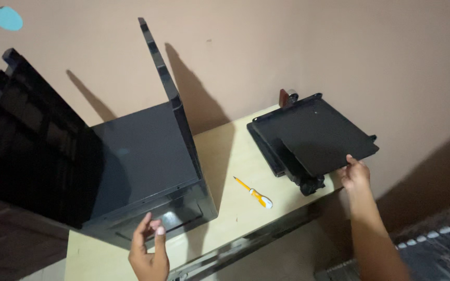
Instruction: The person uses a yellow-handled screwdriver to pry and separate the side panels and top cover of a black plastic storage unit. They remove each panel one by one and place them on the table, leaving the main frame partially disassembled.
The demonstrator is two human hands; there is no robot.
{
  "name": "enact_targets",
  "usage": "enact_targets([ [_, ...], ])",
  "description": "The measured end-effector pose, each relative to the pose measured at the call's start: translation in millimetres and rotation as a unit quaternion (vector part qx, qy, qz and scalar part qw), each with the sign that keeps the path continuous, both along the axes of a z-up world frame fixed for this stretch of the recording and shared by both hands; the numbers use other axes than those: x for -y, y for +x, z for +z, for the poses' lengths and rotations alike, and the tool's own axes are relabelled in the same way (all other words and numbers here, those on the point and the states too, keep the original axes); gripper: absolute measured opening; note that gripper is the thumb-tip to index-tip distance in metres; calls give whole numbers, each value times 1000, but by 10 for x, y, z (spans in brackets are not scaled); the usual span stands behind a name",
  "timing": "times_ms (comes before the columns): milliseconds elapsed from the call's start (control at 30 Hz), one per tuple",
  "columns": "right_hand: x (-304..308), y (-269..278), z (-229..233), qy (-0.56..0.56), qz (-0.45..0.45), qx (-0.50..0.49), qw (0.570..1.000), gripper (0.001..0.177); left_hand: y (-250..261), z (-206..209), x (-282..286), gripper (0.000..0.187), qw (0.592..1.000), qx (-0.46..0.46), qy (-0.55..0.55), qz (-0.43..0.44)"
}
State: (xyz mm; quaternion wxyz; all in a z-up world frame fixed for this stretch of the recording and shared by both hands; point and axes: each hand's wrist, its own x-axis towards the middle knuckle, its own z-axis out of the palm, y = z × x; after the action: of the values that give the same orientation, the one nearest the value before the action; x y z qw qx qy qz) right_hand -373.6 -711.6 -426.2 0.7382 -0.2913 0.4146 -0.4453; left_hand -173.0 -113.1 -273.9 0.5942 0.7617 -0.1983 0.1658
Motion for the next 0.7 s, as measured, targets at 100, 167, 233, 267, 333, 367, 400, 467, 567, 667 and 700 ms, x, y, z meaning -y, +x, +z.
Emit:
enact_targets([
  [100, -28, 1, -78, -39, 32, 66, 997, 16, -105, -196, -33, 42, 1000, 0, 8, 10],
  [167, -35, 1, -88, -33, 38, 67, 996, 17, -151, -283, -65, 43, 1000, -3, 11, 12],
  [233, -23, 27, -78, -21, 41, 53, 998, 21, -174, -339, -85, 43, 1000, -11, 10, 15],
  [267, -14, 39, -73, -12, 43, 39, 998, 23, -186, -362, -95, 43, 1000, -13, 10, 20],
  [333, -9, 76, -69, -5, 50, 25, 998, 26, -217, -397, -120, 43, 999, -19, 10, 31],
  [367, -9, 81, -65, -9, 54, 26, 998, 26, -231, -410, -131, 43, 999, -20, 5, 29],
  [400, -11, 99, -61, -12, 60, 27, 998, 26, -248, -423, -137, 43, 999, -22, 0, 27],
  [467, -12, 124, -46, -4, 67, 40, 997, 25, -275, -442, -160, 42, 999, -29, -5, 30],
  [567, -13, 175, -29, 20, 66, 57, 996, 24, -299, -468, -199, 42, 998, -42, -4, 38],
  [667, -3, 219, -10, 44, 61, 32, 997, 26, -304, -508, -221, 42, 998, -47, -9, 41],
  [700, -2, 232, -6, 51, 60, 17, 997, 27, -310, -524, -226, 42, 998, -45, -11, 43],
])
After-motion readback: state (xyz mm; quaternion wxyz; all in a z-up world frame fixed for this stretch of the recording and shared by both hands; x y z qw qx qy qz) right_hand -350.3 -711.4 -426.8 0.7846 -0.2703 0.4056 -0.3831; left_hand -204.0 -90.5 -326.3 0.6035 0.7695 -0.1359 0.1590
